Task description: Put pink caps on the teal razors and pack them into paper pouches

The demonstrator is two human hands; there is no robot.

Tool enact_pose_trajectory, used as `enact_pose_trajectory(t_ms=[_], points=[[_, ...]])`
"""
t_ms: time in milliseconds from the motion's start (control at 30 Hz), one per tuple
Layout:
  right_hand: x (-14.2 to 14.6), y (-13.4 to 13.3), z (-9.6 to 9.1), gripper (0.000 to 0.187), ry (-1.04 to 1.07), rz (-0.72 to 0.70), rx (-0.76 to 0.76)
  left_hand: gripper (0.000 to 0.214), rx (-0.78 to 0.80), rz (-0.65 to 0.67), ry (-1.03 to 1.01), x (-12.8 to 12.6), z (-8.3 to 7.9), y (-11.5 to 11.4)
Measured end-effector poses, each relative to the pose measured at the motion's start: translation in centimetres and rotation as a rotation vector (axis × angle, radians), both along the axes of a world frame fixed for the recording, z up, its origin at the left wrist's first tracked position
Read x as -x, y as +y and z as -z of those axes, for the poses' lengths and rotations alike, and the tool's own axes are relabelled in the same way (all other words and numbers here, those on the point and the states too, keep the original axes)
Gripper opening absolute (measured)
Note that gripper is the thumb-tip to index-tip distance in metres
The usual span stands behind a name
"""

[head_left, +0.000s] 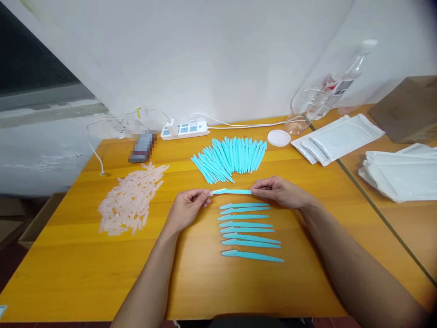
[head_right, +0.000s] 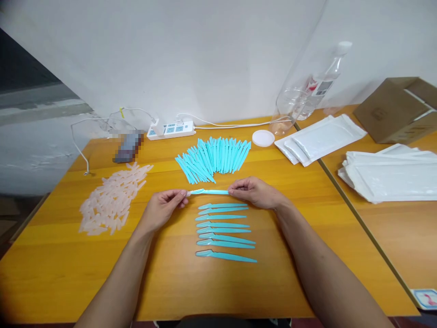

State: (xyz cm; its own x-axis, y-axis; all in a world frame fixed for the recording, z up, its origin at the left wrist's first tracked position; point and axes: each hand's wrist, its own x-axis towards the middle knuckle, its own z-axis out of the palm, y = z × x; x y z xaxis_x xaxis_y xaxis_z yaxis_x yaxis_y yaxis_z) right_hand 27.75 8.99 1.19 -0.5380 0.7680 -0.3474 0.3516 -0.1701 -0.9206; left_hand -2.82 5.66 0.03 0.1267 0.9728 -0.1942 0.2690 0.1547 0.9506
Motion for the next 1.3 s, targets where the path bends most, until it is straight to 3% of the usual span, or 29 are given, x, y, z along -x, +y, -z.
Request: enact_pose_trajectory(t_ms=[167, 333, 433, 533, 667, 800, 933, 1000, 1100, 1200, 1300], points=[[0.2, -0.2, -0.4, 0.049, 0.004, -0.061, -0.016, 0.037, -0.115, 0.115, 0.121, -2.1, -0.7, -0.8], [-1.0, -0.6, -1.6, 0.049, 0.003, -0.123, -0.019, 0.027, -0.472, 0.331, 0.352, -2.4, -3.1, -4.0], [-2.0, -0.3, -1.4, 0.054, -0.011, 0.009, -0.033, 0.030, -0.676, 0.433, 0.526, -2.2, -3.4, -7.4], [-2.5, 0.3, -0.4, 0.058, -0.038, 0.226, -0.106, 0.031, -0.792, 0.509, 0.670, -2.4, -2.4, -10.6], [-2.2, 0.7, 0.6, 0.058, -0.071, 0.328, -0.139, 0.042, -0.835, 0.461, 0.739, -2.6, -1.1, -12.2], [-1.9, 0.6, 0.6, 0.058, -0.108, 0.380, -0.148, 0.053, -0.786, 0.257, 0.675, -1.2, -2.1, -10.9], [-1.7, 0.5, 0.9, 0.055, -0.116, 0.415, -0.160, 0.034, -0.734, 0.050, 0.637, 1.3, -3.1, -8.1], [-1.1, 0.4, 1.3, 0.051, -0.169, 0.414, -0.234, 0.024, -0.691, -0.003, 0.638, 2.4, -3.1, -6.4], [1.3, 0.6, 1.5, 0.042, -0.335, 0.405, -0.448, 0.021, -0.630, -0.055, 0.649, 3.7, -2.6, -3.8], [5.1, 1.2, 0.9, 0.033, -0.492, 0.300, -0.646, 0.025, -0.609, -0.097, 0.702, 5.2, -2.2, -1.5], [8.7, 2.3, 0.0, 0.032, -0.648, 0.194, -0.722, 0.028, -0.572, -0.149, 0.800, 7.7, -2.2, 0.1]])
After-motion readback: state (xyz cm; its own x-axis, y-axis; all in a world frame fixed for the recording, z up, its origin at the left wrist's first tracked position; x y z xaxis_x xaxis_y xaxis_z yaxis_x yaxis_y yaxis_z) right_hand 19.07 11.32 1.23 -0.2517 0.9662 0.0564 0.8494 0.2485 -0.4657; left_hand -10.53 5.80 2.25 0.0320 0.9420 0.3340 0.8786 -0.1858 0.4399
